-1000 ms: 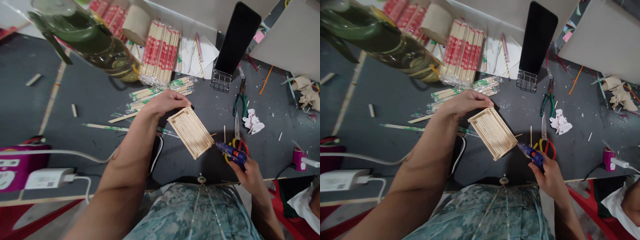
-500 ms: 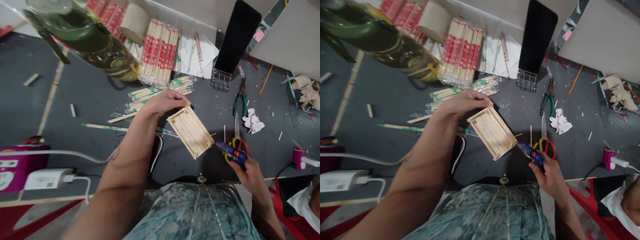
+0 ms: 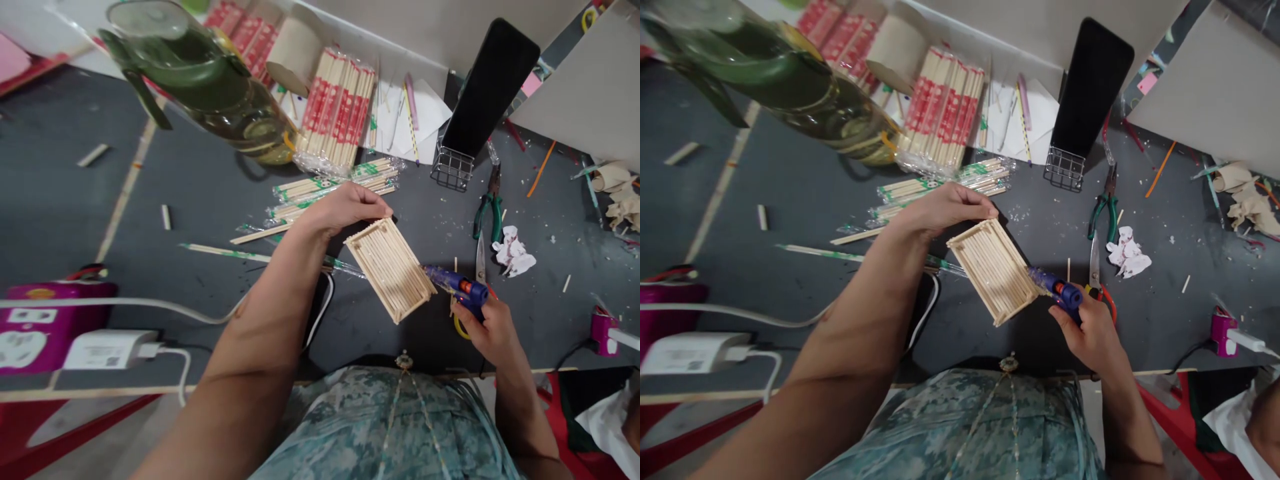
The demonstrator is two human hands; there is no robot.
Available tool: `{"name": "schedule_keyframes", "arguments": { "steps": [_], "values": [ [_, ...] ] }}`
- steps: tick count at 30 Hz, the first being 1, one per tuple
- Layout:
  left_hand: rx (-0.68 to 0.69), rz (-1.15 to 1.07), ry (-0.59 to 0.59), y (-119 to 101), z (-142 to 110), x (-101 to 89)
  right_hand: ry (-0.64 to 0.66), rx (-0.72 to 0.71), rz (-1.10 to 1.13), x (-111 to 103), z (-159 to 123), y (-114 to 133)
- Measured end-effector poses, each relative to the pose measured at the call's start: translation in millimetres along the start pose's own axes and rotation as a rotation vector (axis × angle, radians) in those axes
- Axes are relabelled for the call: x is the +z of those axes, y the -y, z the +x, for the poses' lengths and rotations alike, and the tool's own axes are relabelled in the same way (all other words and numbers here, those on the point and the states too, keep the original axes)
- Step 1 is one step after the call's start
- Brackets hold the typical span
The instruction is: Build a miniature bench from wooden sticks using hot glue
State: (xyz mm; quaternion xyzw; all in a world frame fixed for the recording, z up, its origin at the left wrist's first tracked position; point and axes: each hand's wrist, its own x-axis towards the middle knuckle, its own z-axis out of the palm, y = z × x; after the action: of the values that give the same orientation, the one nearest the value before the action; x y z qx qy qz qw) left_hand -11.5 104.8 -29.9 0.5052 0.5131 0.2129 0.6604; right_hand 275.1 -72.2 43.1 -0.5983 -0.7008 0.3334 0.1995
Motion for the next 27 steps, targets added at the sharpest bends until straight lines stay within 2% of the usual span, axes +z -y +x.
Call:
{"name": "schedule_keyframes", "arguments": {
  "steps": [12, 27],
  "values": [
    [-0.002, -0.07, 0.01, -1.3, -1.9, 1.3, -0.002, -0.045, 0.032, 15.3, 60.6, 16.1],
    [0.028, -0.111, 0.02, -1.5, -2.9, 1.5, -0.04, -0.097, 0.025, 28.2, 79.1, 18.5]
  ]
}}
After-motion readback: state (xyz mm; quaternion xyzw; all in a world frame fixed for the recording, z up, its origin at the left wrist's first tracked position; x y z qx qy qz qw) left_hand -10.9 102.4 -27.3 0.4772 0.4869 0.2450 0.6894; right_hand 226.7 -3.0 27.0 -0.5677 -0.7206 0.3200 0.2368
